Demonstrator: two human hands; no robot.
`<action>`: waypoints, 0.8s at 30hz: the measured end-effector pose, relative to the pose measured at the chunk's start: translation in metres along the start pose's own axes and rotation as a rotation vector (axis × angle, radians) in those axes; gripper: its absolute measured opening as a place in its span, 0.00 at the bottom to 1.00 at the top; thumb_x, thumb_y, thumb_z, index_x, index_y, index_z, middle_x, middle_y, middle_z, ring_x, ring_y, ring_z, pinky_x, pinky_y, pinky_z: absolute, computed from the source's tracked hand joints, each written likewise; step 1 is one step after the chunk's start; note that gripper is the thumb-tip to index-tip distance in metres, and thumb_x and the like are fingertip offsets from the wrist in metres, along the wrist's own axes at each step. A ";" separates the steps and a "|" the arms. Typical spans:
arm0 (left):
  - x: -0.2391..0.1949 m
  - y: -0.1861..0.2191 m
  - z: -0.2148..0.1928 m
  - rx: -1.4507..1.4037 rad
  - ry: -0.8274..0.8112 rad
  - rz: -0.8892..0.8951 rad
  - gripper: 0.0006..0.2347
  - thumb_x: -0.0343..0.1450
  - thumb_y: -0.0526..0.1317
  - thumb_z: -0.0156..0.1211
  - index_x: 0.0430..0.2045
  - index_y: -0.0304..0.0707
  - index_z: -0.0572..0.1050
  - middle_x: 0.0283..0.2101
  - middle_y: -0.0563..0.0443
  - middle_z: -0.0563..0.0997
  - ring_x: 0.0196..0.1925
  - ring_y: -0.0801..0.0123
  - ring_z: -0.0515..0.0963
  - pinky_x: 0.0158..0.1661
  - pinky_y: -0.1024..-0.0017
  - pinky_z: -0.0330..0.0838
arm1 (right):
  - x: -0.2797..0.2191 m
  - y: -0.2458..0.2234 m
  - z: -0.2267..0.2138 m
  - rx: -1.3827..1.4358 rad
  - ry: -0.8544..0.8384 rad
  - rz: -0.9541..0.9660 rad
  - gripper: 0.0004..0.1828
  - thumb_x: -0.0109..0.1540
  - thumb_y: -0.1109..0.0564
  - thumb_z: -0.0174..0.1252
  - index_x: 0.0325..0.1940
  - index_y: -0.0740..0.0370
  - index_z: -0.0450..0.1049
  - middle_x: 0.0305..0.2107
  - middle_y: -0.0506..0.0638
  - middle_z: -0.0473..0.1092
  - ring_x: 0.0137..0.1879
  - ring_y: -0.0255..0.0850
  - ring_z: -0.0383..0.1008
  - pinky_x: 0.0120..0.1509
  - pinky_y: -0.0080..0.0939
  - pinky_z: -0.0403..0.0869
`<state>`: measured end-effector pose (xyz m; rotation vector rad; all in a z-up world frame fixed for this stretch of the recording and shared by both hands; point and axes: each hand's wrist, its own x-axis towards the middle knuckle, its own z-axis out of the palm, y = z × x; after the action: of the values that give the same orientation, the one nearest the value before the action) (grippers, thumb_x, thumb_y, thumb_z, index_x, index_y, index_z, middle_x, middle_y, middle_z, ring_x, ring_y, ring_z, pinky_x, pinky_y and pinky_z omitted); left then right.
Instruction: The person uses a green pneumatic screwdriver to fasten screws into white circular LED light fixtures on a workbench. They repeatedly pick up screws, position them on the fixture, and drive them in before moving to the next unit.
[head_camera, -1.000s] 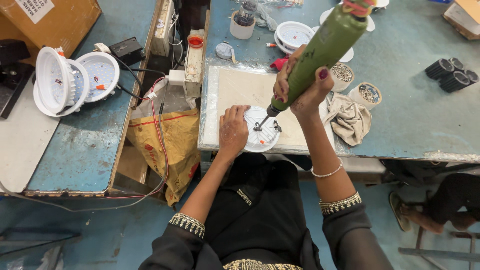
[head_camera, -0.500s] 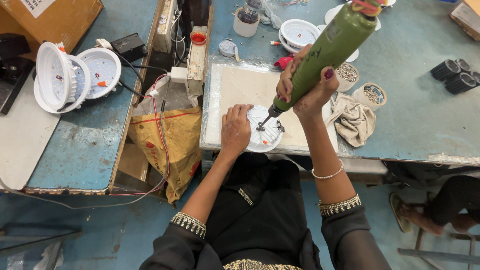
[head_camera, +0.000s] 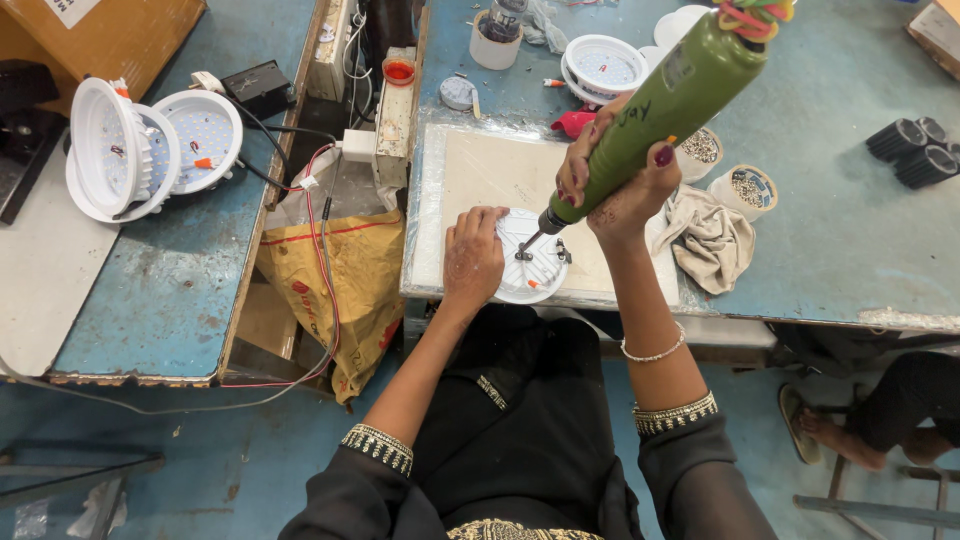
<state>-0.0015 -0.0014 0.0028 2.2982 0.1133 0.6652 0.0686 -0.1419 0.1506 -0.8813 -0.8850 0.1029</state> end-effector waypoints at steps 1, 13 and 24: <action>0.000 0.000 0.000 0.001 0.002 0.003 0.18 0.68 0.31 0.50 0.53 0.37 0.74 0.53 0.48 0.75 0.57 0.58 0.71 0.56 0.61 0.62 | 0.000 0.000 -0.001 0.004 0.008 -0.001 0.36 0.66 0.26 0.51 0.48 0.64 0.57 0.19 0.55 0.58 0.16 0.41 0.59 0.21 0.39 0.64; 0.000 -0.001 0.001 -0.004 -0.008 -0.007 0.18 0.68 0.31 0.50 0.54 0.37 0.74 0.54 0.47 0.74 0.58 0.59 0.71 0.57 0.61 0.61 | 0.000 -0.001 -0.007 0.061 -0.071 0.022 0.37 0.65 0.25 0.51 0.47 0.63 0.57 0.19 0.53 0.57 0.16 0.40 0.59 0.21 0.38 0.63; 0.001 0.001 -0.001 -0.014 -0.017 -0.014 0.18 0.68 0.31 0.50 0.53 0.38 0.74 0.53 0.48 0.74 0.58 0.59 0.71 0.58 0.61 0.61 | -0.002 -0.001 -0.011 0.043 -0.040 0.016 0.38 0.65 0.24 0.50 0.45 0.63 0.57 0.17 0.54 0.57 0.16 0.41 0.59 0.21 0.38 0.63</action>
<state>-0.0012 -0.0012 0.0045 2.2870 0.1157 0.6374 0.0752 -0.1508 0.1468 -0.8488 -0.9107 0.1533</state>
